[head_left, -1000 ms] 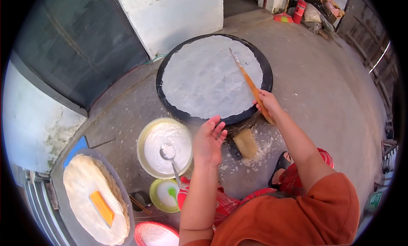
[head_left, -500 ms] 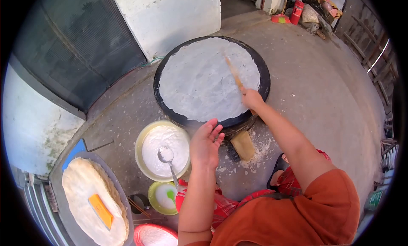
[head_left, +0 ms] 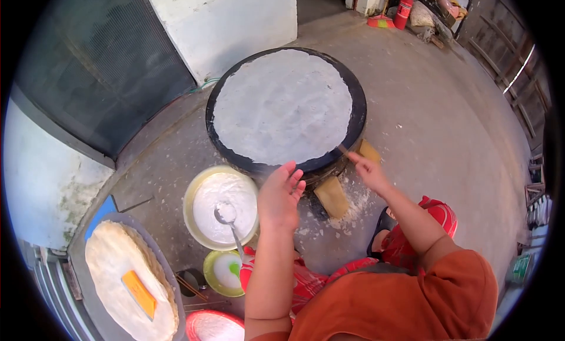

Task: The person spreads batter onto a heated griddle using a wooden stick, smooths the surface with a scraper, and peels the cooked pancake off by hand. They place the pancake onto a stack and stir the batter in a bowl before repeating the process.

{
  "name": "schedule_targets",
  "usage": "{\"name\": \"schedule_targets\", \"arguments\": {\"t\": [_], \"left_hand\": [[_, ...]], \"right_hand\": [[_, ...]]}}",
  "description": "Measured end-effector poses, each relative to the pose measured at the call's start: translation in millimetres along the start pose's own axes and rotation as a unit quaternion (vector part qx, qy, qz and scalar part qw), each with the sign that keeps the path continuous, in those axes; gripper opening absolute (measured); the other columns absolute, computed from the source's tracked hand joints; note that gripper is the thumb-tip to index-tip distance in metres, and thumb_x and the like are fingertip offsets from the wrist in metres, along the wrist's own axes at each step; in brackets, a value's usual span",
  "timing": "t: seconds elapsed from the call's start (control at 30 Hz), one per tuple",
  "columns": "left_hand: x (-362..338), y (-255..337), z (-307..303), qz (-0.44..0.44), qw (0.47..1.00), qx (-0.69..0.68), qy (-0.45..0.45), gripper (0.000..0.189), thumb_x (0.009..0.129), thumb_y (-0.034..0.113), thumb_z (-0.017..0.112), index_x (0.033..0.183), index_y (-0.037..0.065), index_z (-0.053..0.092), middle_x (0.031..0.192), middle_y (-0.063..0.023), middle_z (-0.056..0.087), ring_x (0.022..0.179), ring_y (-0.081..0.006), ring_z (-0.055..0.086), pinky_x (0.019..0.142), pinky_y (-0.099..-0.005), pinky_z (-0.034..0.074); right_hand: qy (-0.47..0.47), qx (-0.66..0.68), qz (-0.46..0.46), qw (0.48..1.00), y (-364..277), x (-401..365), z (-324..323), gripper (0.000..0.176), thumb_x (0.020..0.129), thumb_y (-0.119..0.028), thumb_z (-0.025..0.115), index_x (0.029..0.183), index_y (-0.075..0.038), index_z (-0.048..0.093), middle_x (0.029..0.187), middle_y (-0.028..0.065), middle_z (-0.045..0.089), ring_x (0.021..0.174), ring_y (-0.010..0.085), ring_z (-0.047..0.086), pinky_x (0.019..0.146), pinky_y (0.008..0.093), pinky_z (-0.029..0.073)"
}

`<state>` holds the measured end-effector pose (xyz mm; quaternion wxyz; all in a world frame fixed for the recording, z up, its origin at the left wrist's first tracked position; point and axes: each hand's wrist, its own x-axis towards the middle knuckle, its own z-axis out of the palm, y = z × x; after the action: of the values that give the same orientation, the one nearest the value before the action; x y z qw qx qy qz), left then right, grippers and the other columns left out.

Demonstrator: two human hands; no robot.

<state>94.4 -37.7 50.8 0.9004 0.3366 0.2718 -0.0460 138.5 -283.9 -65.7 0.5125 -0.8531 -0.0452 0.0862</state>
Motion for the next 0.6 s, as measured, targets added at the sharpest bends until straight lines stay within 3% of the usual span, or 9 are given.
{"name": "schedule_targets", "arguments": {"t": [0.07,0.17,0.23,0.3,0.53,0.6], "left_hand": [[-2,0,-1,0.001,1.000,0.005,0.000,0.027,0.080,0.010,0.050,0.103,-0.004,0.051,0.100,-0.0113,0.052,0.089,-0.0221,0.052,0.076,-0.0328,0.043],[-4,1,-2,0.005,1.000,0.006,-0.002,0.027,0.081,0.010,0.049,0.103,-0.005,0.051,0.100,-0.0113,0.052,0.089,-0.0222,0.052,0.076,-0.0328,0.043],[-4,1,-5,0.003,1.000,0.003,-0.003,0.027,0.081,0.010,0.049,0.103,-0.005,0.051,0.100,-0.0113,0.052,0.089,-0.0222,0.052,0.076,-0.0329,0.043],[-1,1,-10,0.002,1.000,0.005,-0.023,0.035,0.080,0.012,0.054,0.111,-0.003,0.047,0.112,-0.0123,0.051,0.095,-0.0234,0.050,0.077,-0.0333,0.041],[-1,1,-12,-0.004,0.999,0.003,-0.032,0.033,0.080,0.013,0.054,0.109,-0.002,0.049,0.111,-0.0119,0.052,0.097,-0.0249,0.051,0.078,-0.0340,0.042],[-4,3,-8,0.002,1.000,-0.003,-0.013,0.027,0.081,0.009,0.049,0.103,-0.005,0.051,0.099,-0.0114,0.053,0.086,-0.0222,0.052,0.073,-0.0318,0.044]], "right_hand": [[0.169,-0.140,0.054,0.974,2,6,-23,0.031,0.084,-0.017,0.047,0.113,-0.023,0.056,0.092,0.0165,0.059,0.077,0.0288,0.058,0.068,0.0335,0.046],[0.214,-0.250,0.031,0.944,29,9,-49,0.031,0.083,-0.018,0.047,0.112,-0.024,0.055,0.091,0.0160,0.059,0.079,0.0306,0.058,0.068,0.0365,0.046],[0.197,-0.284,0.047,0.937,10,0,-50,0.032,0.083,-0.018,0.046,0.112,-0.025,0.055,0.090,0.0157,0.059,0.080,0.0318,0.057,0.068,0.0381,0.046],[0.180,-0.320,0.066,0.928,1,-6,-51,0.032,0.082,-0.019,0.045,0.112,-0.025,0.055,0.090,0.0154,0.059,0.081,0.0329,0.057,0.068,0.0397,0.046],[0.137,-0.302,0.072,0.941,-8,-21,-58,0.032,0.082,-0.018,0.045,0.111,-0.024,0.056,0.092,0.0161,0.059,0.083,0.0334,0.056,0.069,0.0391,0.045],[0.136,-0.298,0.066,0.942,-4,-21,-63,0.032,0.082,-0.018,0.045,0.111,-0.024,0.056,0.092,0.0164,0.059,0.082,0.0337,0.056,0.069,0.0390,0.045]]}}
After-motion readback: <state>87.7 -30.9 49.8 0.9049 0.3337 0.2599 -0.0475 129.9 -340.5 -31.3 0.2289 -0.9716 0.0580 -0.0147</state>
